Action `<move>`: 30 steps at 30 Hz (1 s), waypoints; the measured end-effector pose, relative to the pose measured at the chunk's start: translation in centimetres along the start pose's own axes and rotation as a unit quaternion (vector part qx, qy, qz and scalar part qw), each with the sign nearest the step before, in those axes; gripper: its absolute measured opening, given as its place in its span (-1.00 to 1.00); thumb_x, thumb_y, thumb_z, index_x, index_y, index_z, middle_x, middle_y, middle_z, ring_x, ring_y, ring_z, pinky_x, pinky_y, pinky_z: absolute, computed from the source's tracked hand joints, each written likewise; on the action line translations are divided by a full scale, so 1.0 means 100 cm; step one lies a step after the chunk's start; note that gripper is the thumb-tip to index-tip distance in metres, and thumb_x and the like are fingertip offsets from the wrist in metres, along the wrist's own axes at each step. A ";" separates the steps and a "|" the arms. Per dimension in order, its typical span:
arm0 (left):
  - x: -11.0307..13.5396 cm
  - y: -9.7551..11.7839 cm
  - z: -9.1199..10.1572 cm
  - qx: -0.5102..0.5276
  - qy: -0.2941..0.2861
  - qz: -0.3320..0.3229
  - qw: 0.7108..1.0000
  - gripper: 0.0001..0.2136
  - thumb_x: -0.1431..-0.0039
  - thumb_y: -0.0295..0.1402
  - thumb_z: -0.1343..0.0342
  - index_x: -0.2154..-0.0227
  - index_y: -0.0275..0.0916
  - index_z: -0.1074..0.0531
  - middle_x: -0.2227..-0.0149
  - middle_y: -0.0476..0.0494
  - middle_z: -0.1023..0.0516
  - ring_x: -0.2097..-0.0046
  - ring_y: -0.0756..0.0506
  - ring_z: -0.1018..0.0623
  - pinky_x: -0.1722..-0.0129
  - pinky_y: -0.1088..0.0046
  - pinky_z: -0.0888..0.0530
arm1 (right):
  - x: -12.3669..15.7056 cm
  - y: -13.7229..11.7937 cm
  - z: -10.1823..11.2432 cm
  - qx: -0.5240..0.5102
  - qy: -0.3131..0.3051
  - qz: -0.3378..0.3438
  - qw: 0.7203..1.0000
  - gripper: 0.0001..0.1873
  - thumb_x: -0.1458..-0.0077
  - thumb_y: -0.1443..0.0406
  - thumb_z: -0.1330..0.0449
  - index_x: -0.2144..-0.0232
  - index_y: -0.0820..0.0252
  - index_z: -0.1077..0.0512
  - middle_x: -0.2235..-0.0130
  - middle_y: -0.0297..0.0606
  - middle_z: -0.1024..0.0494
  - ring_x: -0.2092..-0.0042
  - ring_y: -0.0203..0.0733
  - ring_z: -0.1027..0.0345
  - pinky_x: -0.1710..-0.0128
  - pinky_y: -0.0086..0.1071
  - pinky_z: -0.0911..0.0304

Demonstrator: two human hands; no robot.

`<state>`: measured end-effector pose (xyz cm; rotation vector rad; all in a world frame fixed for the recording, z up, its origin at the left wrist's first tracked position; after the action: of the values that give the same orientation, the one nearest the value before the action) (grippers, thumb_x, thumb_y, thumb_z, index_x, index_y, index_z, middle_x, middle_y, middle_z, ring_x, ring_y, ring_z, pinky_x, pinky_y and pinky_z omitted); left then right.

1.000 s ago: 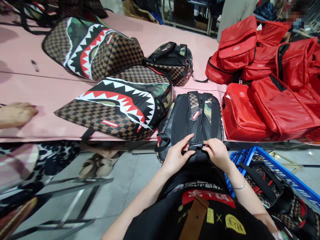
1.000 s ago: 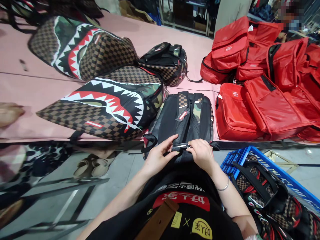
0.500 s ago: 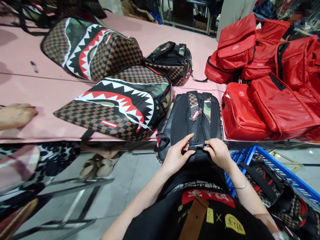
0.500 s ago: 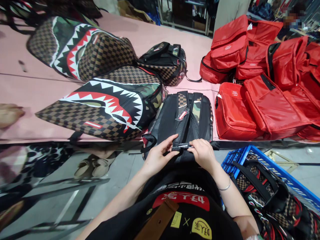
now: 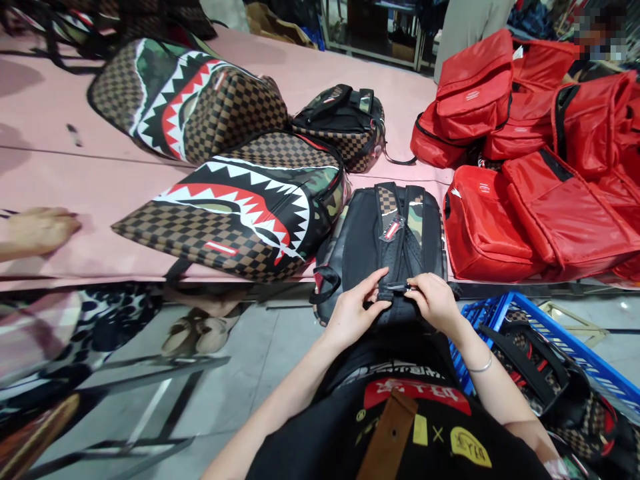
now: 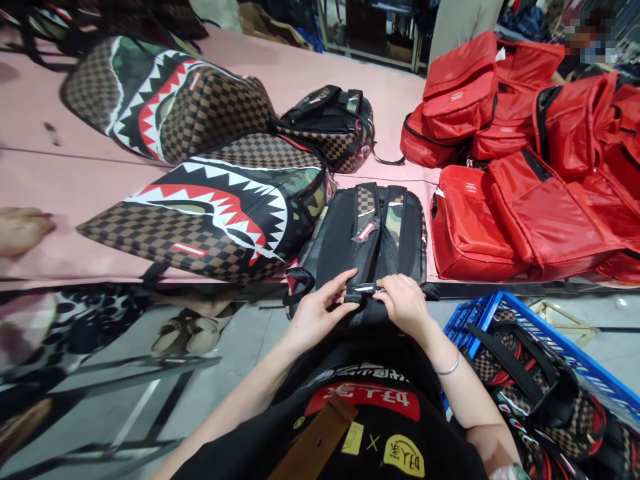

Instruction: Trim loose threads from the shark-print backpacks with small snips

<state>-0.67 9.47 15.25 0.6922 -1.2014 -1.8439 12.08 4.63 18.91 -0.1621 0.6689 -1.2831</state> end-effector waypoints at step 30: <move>0.000 -0.012 -0.010 0.179 -0.022 0.060 0.982 -0.42 0.08 -0.38 -0.17 -0.08 -0.24 -0.24 0.23 -0.10 -0.46 0.30 0.01 -0.45 0.20 0.45 -0.43 | -0.006 0.012 -0.013 -0.148 0.006 -0.077 0.986 -0.83 -0.16 0.23 -0.03 0.37 0.18 -0.34 0.37 -0.24 -0.45 0.30 -0.21 -0.32 0.26 -0.33 -0.21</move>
<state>-0.26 9.27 13.75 0.7591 -1.5902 -1.5663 12.28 5.86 17.57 -0.4573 0.8684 -1.3272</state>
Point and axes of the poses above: each hand's wrist, its own x-axis away from the middle knuckle, its own z-axis out of the back of the hand, y = z × x, the point moved 10 cm from there along -x, towards the middle knuckle
